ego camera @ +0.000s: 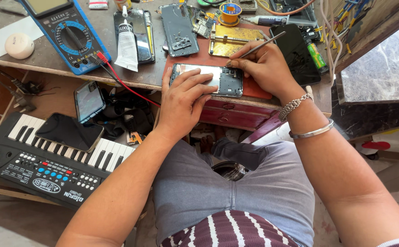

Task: The person unscrews small screws from the back of a disassembled smartphone using a screwdriver, placing the screws on the work mat. They then use a thin metal pry tool to scrape and pry along the edge of the phone frame while holding the phone steady on the bench.

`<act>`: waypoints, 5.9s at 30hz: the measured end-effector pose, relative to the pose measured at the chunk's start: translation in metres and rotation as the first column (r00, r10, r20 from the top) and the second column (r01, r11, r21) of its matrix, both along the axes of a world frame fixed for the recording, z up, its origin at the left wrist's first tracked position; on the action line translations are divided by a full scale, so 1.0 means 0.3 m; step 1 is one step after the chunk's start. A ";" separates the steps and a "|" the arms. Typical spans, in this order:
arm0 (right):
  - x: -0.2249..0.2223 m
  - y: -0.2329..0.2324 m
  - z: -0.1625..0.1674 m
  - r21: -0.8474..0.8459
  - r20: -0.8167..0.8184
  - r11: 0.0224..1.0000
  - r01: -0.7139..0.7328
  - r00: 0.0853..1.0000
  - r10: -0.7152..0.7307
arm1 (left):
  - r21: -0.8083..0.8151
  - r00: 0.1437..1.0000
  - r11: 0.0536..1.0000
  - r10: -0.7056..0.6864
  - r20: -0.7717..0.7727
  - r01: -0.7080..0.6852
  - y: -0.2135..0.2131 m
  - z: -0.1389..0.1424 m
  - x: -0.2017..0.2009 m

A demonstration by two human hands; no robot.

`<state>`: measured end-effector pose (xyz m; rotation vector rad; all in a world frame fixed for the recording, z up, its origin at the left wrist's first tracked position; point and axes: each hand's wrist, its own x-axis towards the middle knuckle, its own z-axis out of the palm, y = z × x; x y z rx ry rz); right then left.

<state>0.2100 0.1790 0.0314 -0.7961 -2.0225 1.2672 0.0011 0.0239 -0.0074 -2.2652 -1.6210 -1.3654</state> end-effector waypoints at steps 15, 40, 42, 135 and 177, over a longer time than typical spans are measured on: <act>-0.003 -0.039 -0.010 0.064 -0.184 0.993 0.100 0.979 -0.087 | -0.015 1.000 1.000 0.006 -0.007 -0.006 -0.006 0.004 -0.002; 0.081 -0.241 -0.044 0.312 -0.357 0.905 0.290 0.918 -0.171 | 0.099 1.000 0.995 0.018 -0.003 -0.018 -0.024 0.047 -0.009; 0.097 -0.306 -0.072 0.259 -0.354 0.925 0.277 0.919 -0.176 | 0.136 0.999 0.990 -0.045 0.010 0.043 -0.039 0.066 -0.002; 0.034 -0.342 -0.100 0.629 -0.216 0.623 0.464 0.875 -0.434 | 0.041 0.997 0.996 -0.082 0.006 0.081 -0.001 0.012 -0.003; 0.101 -0.323 -0.058 0.331 -0.148 0.878 0.347 0.938 -0.314 | 0.098 0.997 0.992 -0.080 0.019 0.078 -0.008 0.020 0.018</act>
